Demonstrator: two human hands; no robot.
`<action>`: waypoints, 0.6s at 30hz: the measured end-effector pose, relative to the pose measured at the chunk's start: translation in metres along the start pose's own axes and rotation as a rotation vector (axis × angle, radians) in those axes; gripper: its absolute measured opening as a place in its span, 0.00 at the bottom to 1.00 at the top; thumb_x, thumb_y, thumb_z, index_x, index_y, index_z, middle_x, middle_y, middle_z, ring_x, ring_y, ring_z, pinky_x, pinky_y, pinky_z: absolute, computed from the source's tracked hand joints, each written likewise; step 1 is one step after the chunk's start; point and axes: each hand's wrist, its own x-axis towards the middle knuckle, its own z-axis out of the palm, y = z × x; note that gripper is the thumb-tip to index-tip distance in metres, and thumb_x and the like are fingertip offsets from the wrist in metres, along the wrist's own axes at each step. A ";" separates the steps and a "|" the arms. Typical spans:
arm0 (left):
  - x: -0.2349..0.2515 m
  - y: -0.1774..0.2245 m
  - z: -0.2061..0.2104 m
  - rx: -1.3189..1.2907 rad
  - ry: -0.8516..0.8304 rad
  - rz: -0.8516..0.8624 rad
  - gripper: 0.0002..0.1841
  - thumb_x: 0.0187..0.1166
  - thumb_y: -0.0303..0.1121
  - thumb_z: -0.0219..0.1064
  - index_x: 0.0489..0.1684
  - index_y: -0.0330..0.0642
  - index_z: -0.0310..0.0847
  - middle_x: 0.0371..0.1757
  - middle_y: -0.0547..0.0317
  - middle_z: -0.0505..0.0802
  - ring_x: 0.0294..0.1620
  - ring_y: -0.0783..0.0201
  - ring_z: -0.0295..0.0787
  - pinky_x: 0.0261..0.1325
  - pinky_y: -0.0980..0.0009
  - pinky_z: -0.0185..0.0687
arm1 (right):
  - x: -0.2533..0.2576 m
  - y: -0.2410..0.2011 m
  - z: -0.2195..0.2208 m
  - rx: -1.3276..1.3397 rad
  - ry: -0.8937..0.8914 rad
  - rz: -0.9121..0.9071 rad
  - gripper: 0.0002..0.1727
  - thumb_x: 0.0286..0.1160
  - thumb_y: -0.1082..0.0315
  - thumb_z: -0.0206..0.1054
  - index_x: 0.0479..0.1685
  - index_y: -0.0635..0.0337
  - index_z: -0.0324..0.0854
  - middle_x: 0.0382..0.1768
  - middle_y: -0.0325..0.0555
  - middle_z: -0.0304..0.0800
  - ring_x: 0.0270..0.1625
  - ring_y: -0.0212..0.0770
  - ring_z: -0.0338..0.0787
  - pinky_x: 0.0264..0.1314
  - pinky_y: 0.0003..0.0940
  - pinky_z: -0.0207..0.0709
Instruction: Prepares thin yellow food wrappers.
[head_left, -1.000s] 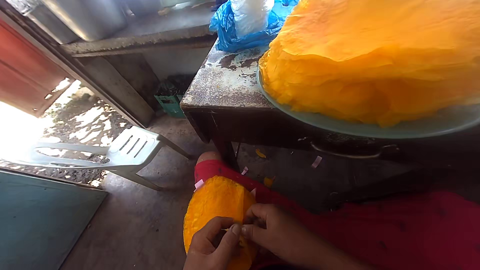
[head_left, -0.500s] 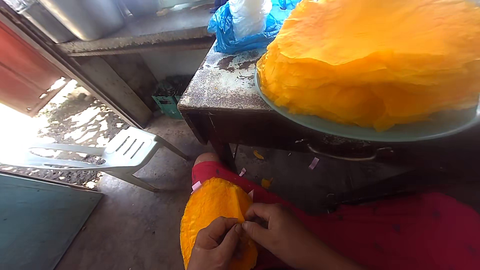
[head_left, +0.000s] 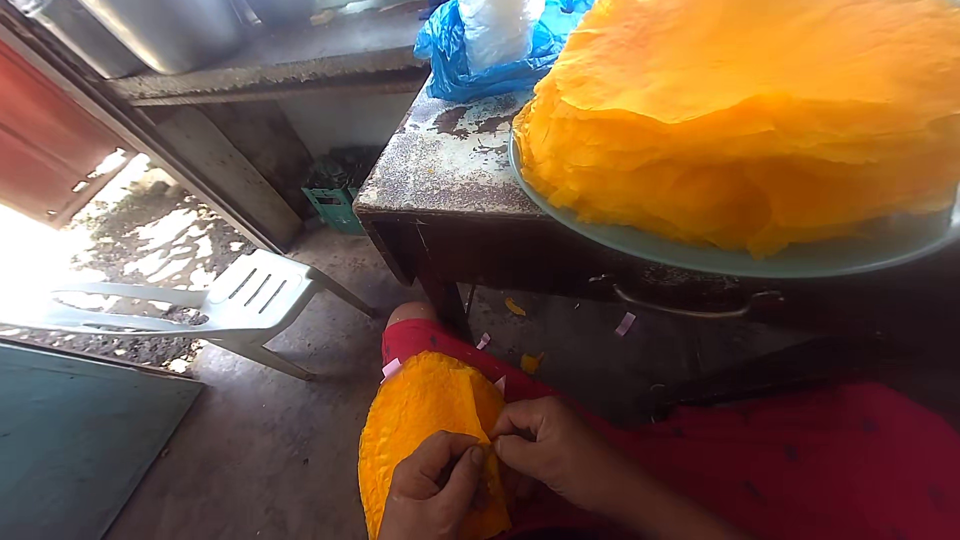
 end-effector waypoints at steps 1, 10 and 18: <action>0.000 0.000 0.000 -0.012 0.003 -0.007 0.07 0.85 0.24 0.64 0.45 0.31 0.88 0.32 0.50 0.94 0.29 0.58 0.94 0.36 0.63 0.96 | 0.000 0.000 0.000 0.018 -0.003 0.006 0.08 0.80 0.65 0.66 0.39 0.56 0.89 0.32 0.42 0.96 0.31 0.39 0.97 0.37 0.38 0.95; -0.004 0.003 -0.002 -0.050 -0.020 -0.014 0.06 0.84 0.22 0.62 0.42 0.31 0.85 0.32 0.50 0.94 0.31 0.58 0.94 0.38 0.62 0.95 | 0.000 -0.002 0.000 0.087 0.003 0.038 0.11 0.83 0.59 0.68 0.41 0.57 0.86 0.34 0.45 0.96 0.33 0.42 0.97 0.38 0.39 0.95; -0.013 0.010 -0.009 0.095 -0.043 -0.052 0.09 0.89 0.32 0.61 0.45 0.35 0.82 0.30 0.54 0.95 0.26 0.58 0.95 0.31 0.60 0.96 | 0.001 -0.003 0.011 -0.279 0.030 -0.193 0.11 0.77 0.55 0.72 0.47 0.50 0.90 0.38 0.33 0.94 0.39 0.24 0.91 0.45 0.25 0.87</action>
